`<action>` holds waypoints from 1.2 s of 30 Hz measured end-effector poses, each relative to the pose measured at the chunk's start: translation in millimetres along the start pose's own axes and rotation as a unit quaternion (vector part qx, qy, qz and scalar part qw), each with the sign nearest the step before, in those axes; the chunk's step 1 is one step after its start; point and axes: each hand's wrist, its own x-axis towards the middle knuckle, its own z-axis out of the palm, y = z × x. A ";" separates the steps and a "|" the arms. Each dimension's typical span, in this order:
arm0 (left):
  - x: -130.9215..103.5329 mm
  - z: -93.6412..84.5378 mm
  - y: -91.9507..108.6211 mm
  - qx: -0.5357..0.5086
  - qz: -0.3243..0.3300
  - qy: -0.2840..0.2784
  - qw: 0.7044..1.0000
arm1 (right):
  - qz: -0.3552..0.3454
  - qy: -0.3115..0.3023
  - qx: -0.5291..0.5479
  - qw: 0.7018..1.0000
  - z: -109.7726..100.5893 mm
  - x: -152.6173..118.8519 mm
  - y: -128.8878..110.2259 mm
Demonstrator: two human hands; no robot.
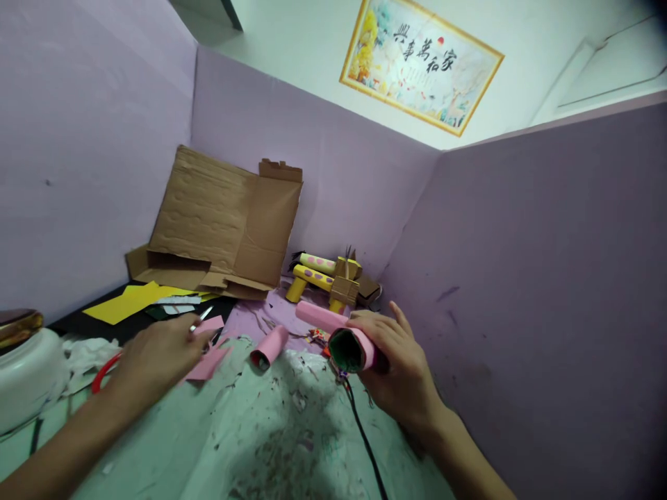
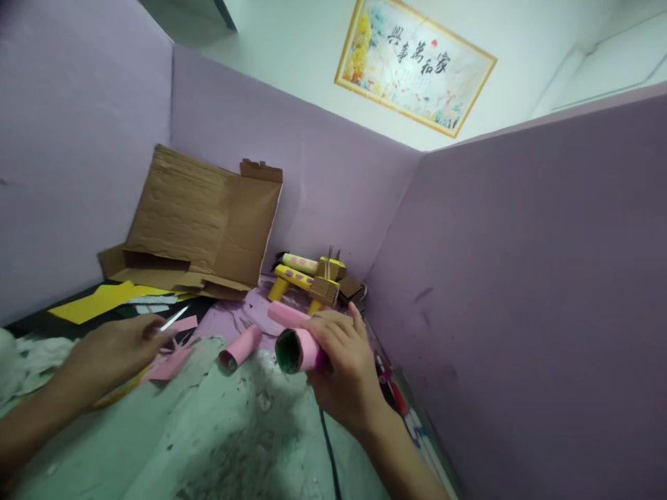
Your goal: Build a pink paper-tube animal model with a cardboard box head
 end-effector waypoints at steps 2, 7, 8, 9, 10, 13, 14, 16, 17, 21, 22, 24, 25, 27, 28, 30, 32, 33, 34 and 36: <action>3.9 0.4 41.8 -0.191 -0.136 -0.077 0.969 | -0.033 0.002 -0.033 0.999 0.4 1.7 -5.6; 6.7 17.2 121.7 -0.601 -0.247 -0.215 0.729 | -0.087 -0.018 -0.097 0.991 9.9 0.5 -14.2; 7.0 22.1 129.1 -0.637 -0.246 -0.237 0.691 | -0.095 -0.027 -0.109 0.989 12.2 0.1 -14.8; 7.5 26.8 133.9 -0.668 -0.244 -0.252 0.657 | -0.102 -0.034 -0.121 0.987 14.2 -0.1 -15.2; 8.2 30.9 136.6 -0.692 -0.242 -0.262 0.628 | -0.108 -0.039 -0.135 0.984 15.9 0.0 -15.5; 11.4 39.9 135.6 -0.741 -0.251 -0.249 0.571 | -0.112 -0.022 -0.189 0.975 17.7 -0.8 -17.2; 12.8 42.0 133.1 -0.750 -0.255 -0.239 0.561 | -0.105 0.004 -0.200 0.974 17.2 -2.6 -18.2; 15.9 45.8 125.9 -0.766 -0.251 -0.225 0.547 | -0.057 0.097 -0.190 0.975 15.7 -10.1 -19.9; 17.4 47.7 121.6 -0.774 -0.245 -0.221 0.540 | -0.008 0.157 -0.158 0.975 15.2 -15.6 -20.1; 20.9 55.6 107.0 -0.798 -0.225 -0.234 0.509 | 0.323 0.234 0.185 0.898 19.8 -36.2 -13.6; 20.6 57.9 105.3 -0.799 -0.223 -0.242 0.503 | 0.383 0.185 0.294 0.856 22.6 -37.9 -11.1; 18.6 63.3 104.3 -0.796 -0.222 -0.261 0.500 | 0.413 0.066 0.475 0.774 29.0 -35.5 -8.0; 17.0 66.7 104.7 -0.793 -0.221 -0.271 0.499 | 0.395 0.022 0.538 0.744 32.3 -32.1 -7.9; 13.2 74.6 106.6 -0.791 -0.221 -0.289 0.492 | 0.354 -0.012 0.609 0.709 38.9 -24.1 -10.2; 11.3 78.8 107.5 -0.791 -0.222 -0.296 0.486 | 0.346 -0.007 0.623 0.702 42.2 -20.6 -11.9; 8.6 86.4 108.8 -0.793 -0.224 -0.305 0.477 | 0.356 0.018 0.623 0.696 49.1 -16.3 -14.0; 7.8 91.5 108.5 -0.790 -0.231 -0.294 0.485 | 0.372 0.042 0.614 0.695 56.0 -16.2 -12.2; 8.0 92.7 107.8 -0.787 -0.236 -0.281 0.497 | 0.377 0.055 0.609 0.695 59.2 -17.5 -9.5; 8.5 92.9 106.7 -0.781 -0.243 -0.266 0.510 | 0.380 0.069 0.603 0.698 62.1 -19.6 -6.0; 9.4 91.0 104.0 -0.766 -0.263 -0.232 0.539 | 0.379 0.097 0.585 0.710 67.1 -25.1 2.3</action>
